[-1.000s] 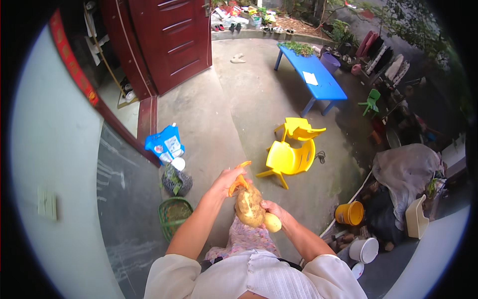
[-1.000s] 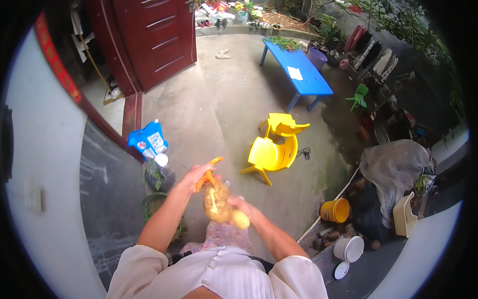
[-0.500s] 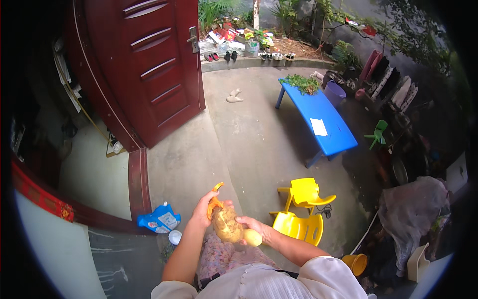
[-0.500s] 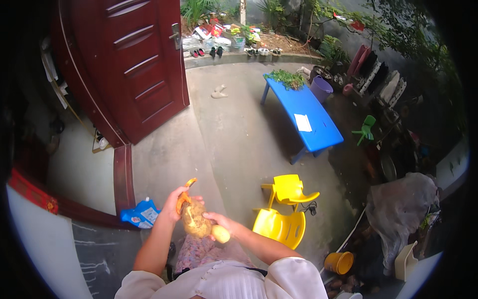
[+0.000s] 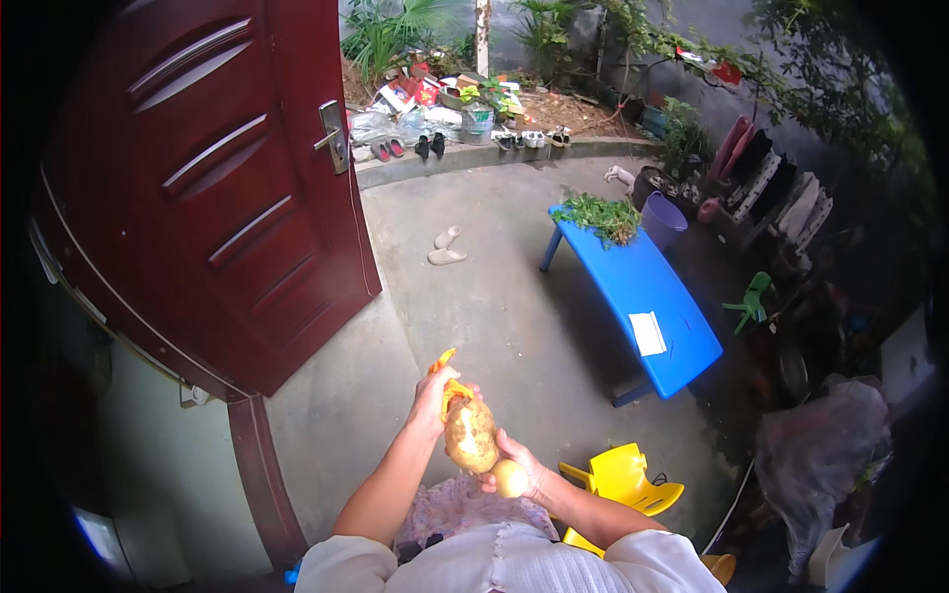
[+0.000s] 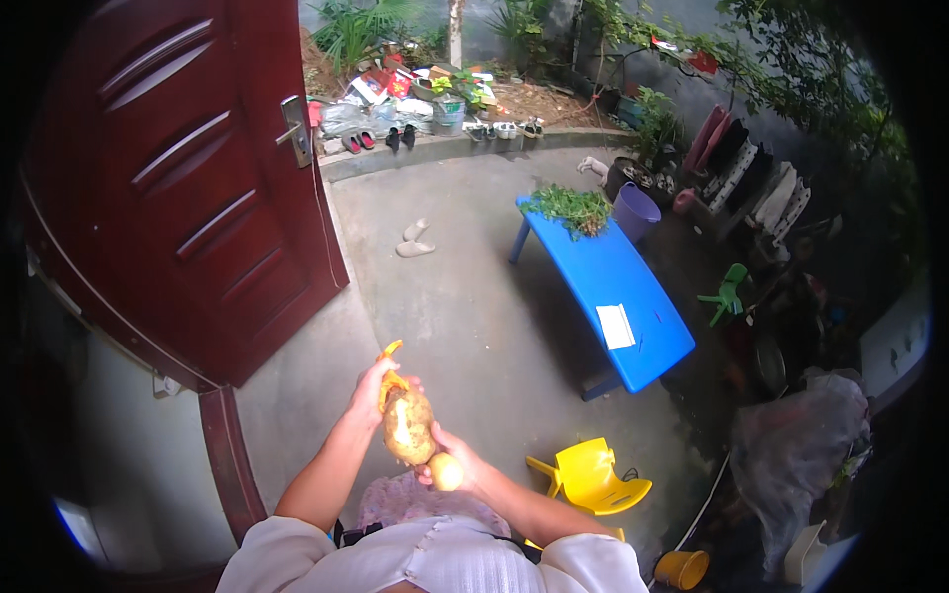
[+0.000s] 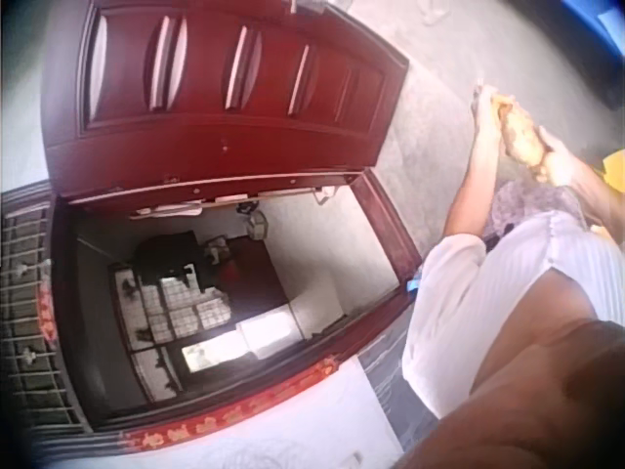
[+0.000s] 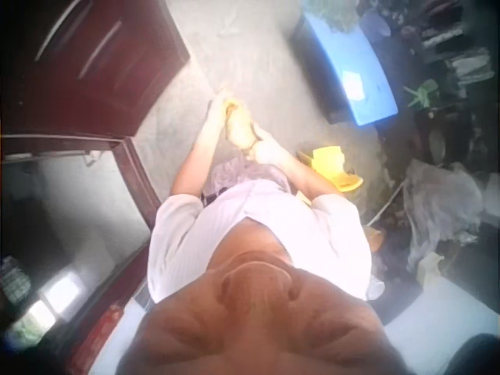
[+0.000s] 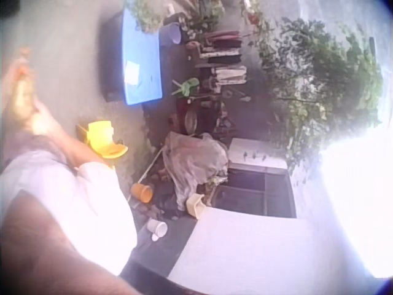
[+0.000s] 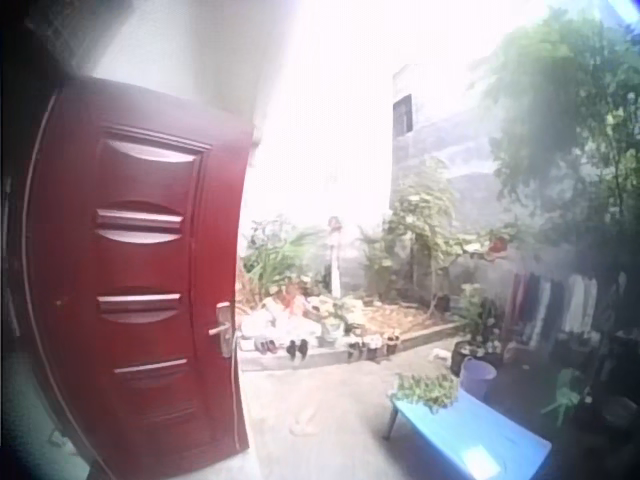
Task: The person peels a potato with a vegetable peeler, moving from a courtyard area into a room to retrieve more potatoes from a bag, then returns to the courtyard and continues peeling the potato over a waste basket.
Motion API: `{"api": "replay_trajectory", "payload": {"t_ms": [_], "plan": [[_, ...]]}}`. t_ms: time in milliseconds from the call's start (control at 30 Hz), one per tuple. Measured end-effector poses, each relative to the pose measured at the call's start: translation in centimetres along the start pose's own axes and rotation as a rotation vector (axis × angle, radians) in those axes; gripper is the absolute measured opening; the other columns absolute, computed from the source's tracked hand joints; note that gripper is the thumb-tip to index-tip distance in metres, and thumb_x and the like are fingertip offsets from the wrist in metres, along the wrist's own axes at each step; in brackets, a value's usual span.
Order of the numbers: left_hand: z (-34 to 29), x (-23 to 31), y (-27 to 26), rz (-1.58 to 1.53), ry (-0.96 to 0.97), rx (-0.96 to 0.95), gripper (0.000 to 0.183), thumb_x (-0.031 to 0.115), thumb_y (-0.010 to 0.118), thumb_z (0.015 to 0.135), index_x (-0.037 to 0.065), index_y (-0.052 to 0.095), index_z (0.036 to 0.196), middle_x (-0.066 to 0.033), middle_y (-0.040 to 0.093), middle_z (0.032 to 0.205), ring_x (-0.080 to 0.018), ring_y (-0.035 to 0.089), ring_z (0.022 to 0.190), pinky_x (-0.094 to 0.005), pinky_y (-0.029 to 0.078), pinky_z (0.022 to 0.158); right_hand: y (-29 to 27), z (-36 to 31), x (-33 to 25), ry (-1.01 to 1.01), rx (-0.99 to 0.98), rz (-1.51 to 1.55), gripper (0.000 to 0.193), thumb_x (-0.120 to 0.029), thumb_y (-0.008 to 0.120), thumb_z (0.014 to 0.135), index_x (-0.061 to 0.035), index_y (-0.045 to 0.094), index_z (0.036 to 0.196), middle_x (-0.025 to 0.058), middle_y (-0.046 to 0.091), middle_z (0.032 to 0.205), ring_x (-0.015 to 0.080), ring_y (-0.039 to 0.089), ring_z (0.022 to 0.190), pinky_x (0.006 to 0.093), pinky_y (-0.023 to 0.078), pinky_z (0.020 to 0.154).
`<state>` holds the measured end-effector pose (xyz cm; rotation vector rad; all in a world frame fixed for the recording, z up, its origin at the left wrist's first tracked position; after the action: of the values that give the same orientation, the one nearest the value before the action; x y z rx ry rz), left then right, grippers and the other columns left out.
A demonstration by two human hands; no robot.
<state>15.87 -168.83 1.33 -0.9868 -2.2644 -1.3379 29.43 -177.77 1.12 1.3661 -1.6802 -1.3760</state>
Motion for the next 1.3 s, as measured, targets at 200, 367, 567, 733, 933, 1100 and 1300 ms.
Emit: {"api": "replay_trajectory", "payload": {"t_ms": [200,367,567,733,933,1100,1300], "plan": [[14.7,6.5,6.1,0.092,0.046,-0.081,0.029,0.019,0.053,0.079,0.003,0.041,0.101,-0.0225,0.060,0.079,-0.0337,0.063,0.071,-0.0455,0.055,0.065,-3.7,6.6,-15.6,-0.077,0.127,-0.222,0.059,-0.048,0.056,0.084,0.0011,0.049,0.115,0.0146,0.060,0.087,0.0201,0.052,0.051,0.0335,0.045,0.049],[27.7,12.7,9.9,0.203,0.177,-0.097,0.026,0.017,0.051,0.080,0.001,0.042,0.099,-0.0222,0.060,0.078,-0.0306,0.063,0.070,-0.0414,0.055,0.064,-4.6,12.3,-30.7,-0.033,0.144,-0.379,0.053,-0.047,0.057,0.084,0.0006,0.053,0.108,0.0130,0.060,0.081,0.0198,0.055,0.048,0.0305,0.046,0.046],[40.9,22.6,9.4,0.210,0.296,0.113,0.022,0.013,0.052,0.080,0.002,0.041,0.096,-0.0203,0.061,0.072,-0.0262,0.063,0.060,-0.0350,0.054,0.054,-2.7,21.4,-45.6,0.105,0.192,-0.500,0.048,-0.050,0.058,0.083,-0.0038,0.055,0.098,0.0082,0.058,0.068,0.0165,0.053,0.044,0.0280,0.045,0.041],[51.3,29.9,9.4,0.293,0.310,0.200,0.021,0.013,0.052,0.080,0.001,0.042,0.094,-0.0211,0.061,0.071,-0.0258,0.063,0.059,-0.0321,0.053,0.050,-4.4,30.0,-55.7,0.192,0.170,-0.477,0.050,-0.052,0.056,0.083,-0.0039,0.055,0.097,0.0073,0.057,0.066,0.0167,0.053,0.044,0.0278,0.044,0.040],[67.9,37.9,12.8,0.251,0.217,0.108,0.029,0.017,0.050,0.081,-0.004,0.043,0.101,-0.0244,0.060,0.076,-0.0281,0.063,0.062,-0.0357,0.054,0.054,-4.9,38.5,-71.5,0.183,0.184,-0.510,0.053,-0.053,0.058,0.081,-0.0024,0.056,0.096,0.0077,0.058,0.064,0.0156,0.053,0.042,0.0273,0.044,0.038],[81.0,44.0,19.3,0.404,0.129,0.030,0.030,0.018,0.052,0.079,-0.005,0.046,0.097,-0.0186,0.058,0.072,-0.0284,0.063,0.062,-0.0381,0.055,0.056,-4.4,42.6,-84.5,0.101,0.154,-0.442,0.053,-0.053,0.057,0.081,-0.0023,0.056,0.099,0.0085,0.059,0.067,0.0157,0.053,0.043,0.0273,0.044,0.038],[96.6,49.4,26.3,0.440,-0.029,-0.009,0.032,0.019,0.056,0.076,-0.004,0.047,0.097,-0.0137,0.054,0.073,-0.0276,0.062,0.063,-0.0383,0.054,0.059,-5.4,47.2,-99.1,-0.013,0.136,-0.357,0.052,-0.050,0.057,0.082,-0.0034,0.053,0.105,0.0098,0.059,0.074,0.0171,0.053,0.043,0.0285,0.043,0.039]]}}
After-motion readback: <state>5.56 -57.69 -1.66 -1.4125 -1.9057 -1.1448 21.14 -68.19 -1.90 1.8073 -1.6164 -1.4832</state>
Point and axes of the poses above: each hand's wrist, its own z-axis towards the middle knuckle, its own y-axis out of the palm, x = y × z, the point moved 5 cm from there along z, towards the middle knuckle
